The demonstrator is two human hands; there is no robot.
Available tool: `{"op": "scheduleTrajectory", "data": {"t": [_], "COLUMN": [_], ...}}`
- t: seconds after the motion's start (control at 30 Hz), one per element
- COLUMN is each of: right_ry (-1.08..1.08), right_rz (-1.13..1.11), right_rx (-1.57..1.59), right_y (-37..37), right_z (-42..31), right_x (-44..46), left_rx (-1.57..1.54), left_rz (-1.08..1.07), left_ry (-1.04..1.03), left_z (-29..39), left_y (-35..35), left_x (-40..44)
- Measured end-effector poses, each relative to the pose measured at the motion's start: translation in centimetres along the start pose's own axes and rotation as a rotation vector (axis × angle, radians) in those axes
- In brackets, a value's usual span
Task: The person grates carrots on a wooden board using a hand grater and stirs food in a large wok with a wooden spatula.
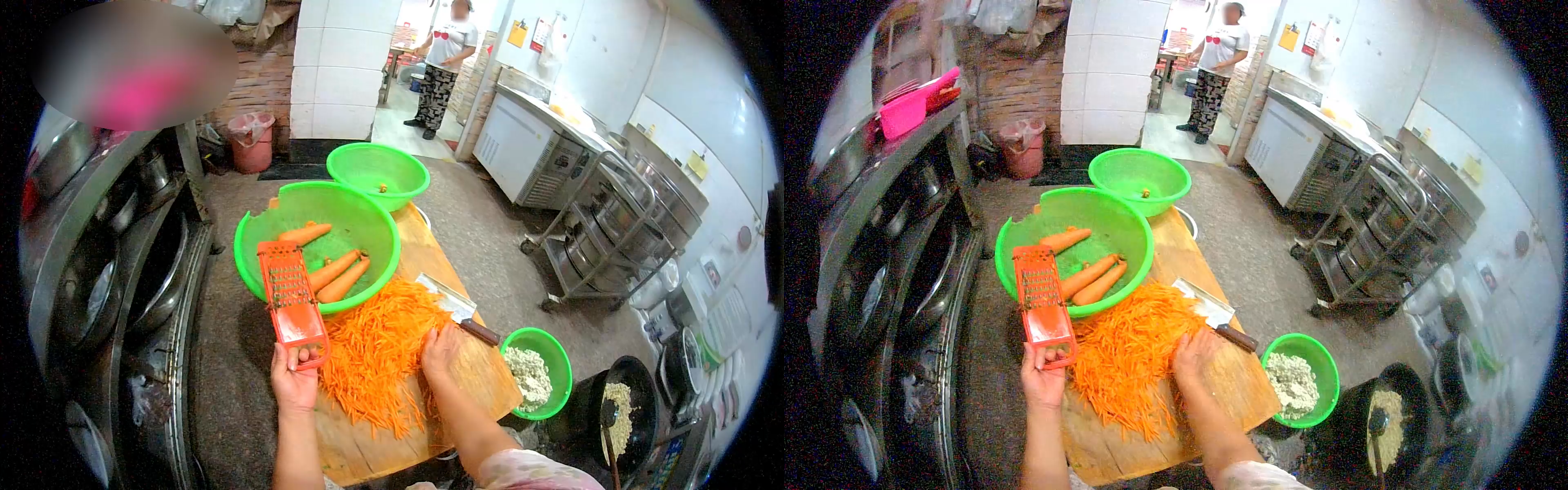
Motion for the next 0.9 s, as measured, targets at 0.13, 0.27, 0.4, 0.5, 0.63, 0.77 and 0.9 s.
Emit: {"op": "scheduleTrajectory", "data": {"t": [0.13, 0.27, 0.4, 0.5, 0.63, 0.77, 0.9], "right_ry": [-0.034, -0.022, 0.017, 0.02, 0.14, 0.401, 0.33], "right_rz": [-0.106, -0.094, -0.137, -0.183, -0.204, -0.187, -0.088], "right_rx": [0.189, 0.222, 0.187, 0.356, 0.51, 0.451, 0.311], "right_y": [-1.9, -2.1, -1.7, -0.9, 0.6, 6.1, 9.7], "right_z": [-3.2, -3.4, -3.5, -4.3, -5.8, -8.0, -3.3], "right_x": [-0.7, -0.9, -1.7, -2.6, -3.6, -4.6, -3.7], "left_rx": [0.009, 0.014, 0.02, 0.016, -0.041, -0.057, -0.059], "left_rz": [0.02, 0.043, 0.041, 0.043, -0.019, 0.057, 0.036], "left_ry": [0.004, -0.026, -0.033, -0.043, -0.078, -0.085, -0.104], "left_z": [0.2, 0.3, 0.2, 0.5, 1.6, 3.2, 4.5], "left_y": [0.1, 0.0, 0.3, -0.1, 0.6, 1.2, 0.9], "left_x": [0.0, 0.1, 0.3, 0.3, 1.0, 1.0, 1.2]}}
Point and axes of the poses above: each hand's wrist, its own x-axis towards the middle knuckle, its own y-axis out of the back of the hand, z = x × y, the point moved 6 cm from there along x, towards the middle knuckle, and after that the axes turned 7 degrees about -y, right-handed, at the moved point
